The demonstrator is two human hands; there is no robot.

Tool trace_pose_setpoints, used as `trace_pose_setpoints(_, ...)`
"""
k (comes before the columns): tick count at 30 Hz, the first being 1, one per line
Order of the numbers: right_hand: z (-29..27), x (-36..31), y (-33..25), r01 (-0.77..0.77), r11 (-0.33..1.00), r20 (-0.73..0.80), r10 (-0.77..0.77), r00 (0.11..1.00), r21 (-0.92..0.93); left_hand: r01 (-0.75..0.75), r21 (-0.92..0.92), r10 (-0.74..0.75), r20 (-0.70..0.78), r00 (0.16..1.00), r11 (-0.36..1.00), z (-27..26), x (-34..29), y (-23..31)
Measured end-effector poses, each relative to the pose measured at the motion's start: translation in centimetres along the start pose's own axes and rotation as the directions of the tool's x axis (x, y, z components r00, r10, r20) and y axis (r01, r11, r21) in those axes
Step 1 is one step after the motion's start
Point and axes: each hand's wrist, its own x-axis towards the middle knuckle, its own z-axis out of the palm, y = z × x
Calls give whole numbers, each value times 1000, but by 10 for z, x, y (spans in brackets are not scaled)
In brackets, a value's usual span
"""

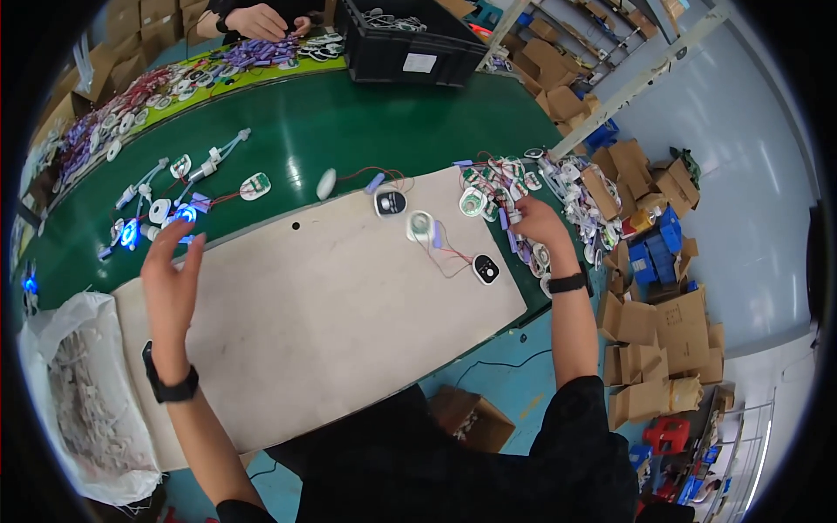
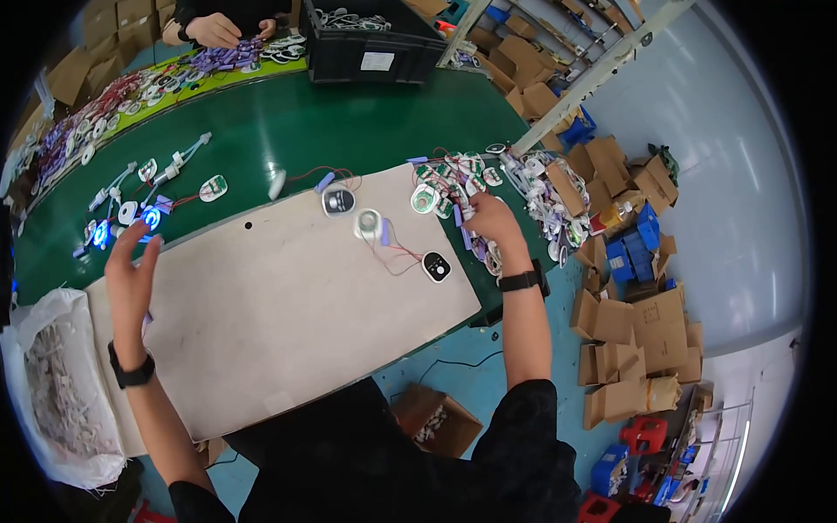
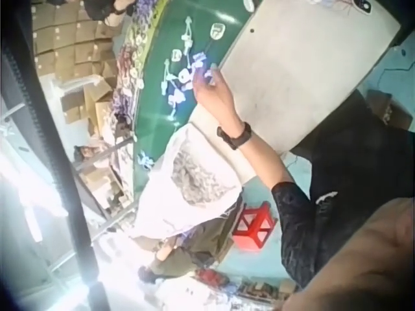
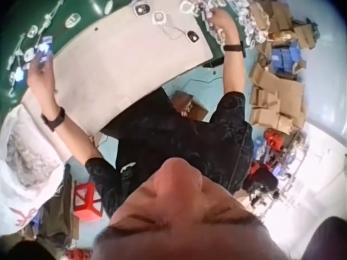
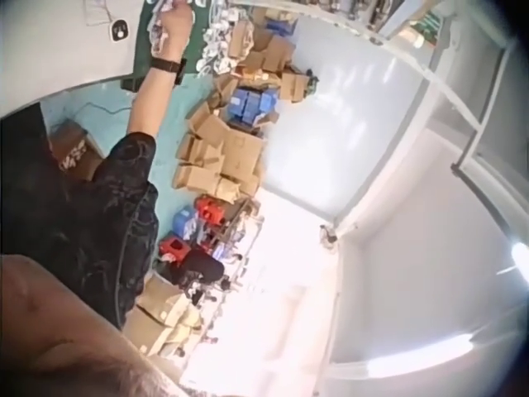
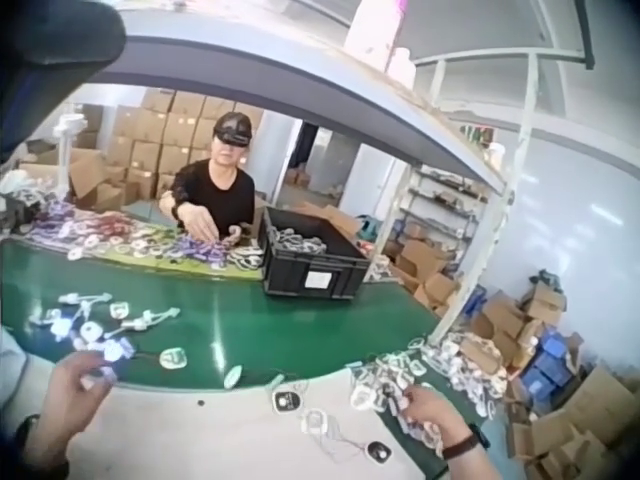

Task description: The person assembles electronic components by joining motors to plastic tubes and connecting them to circuit boards before arranging the units on the table. Finally, they pick up a bottle and unscrew its cap to take a drink.

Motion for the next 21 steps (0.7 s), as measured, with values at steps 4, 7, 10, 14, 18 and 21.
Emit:
trace_pose_setpoints(4, -6, -18, 12, 31, 954, -148, 14, 989, 298, 205, -14, -205, -65, 977, 979, -60, -46, 3)
trace_pose_setpoints(7, -8, -35, 10, 71, 950, -258, 10, 966, 305, 261, 8, -259, -114, 959, 965, -87, -85, -16)
trace_pose_setpoints(10, -9, -34, 13, 112, 790, -355, 141, 924, 603, 352, -4, -348, -166, 923, 936, -115, -114, -15)
trace_pose_setpoints(14, -19, -30, 34, 133, 571, -327, 252, 911, 810, 455, -77, -461, -192, 866, 887, -132, -147, -29)
trace_pose_setpoints(18, -25, -26, 56, 40, 383, -180, 338, 924, 923, 512, -130, -528, -185, 829, 849, -132, -165, -55)
trace_pose_setpoints(21, -28, -29, 51, 58, 68, -70, 190, 979, 996, 523, -139, -540, -164, 825, 841, -138, -180, -70)
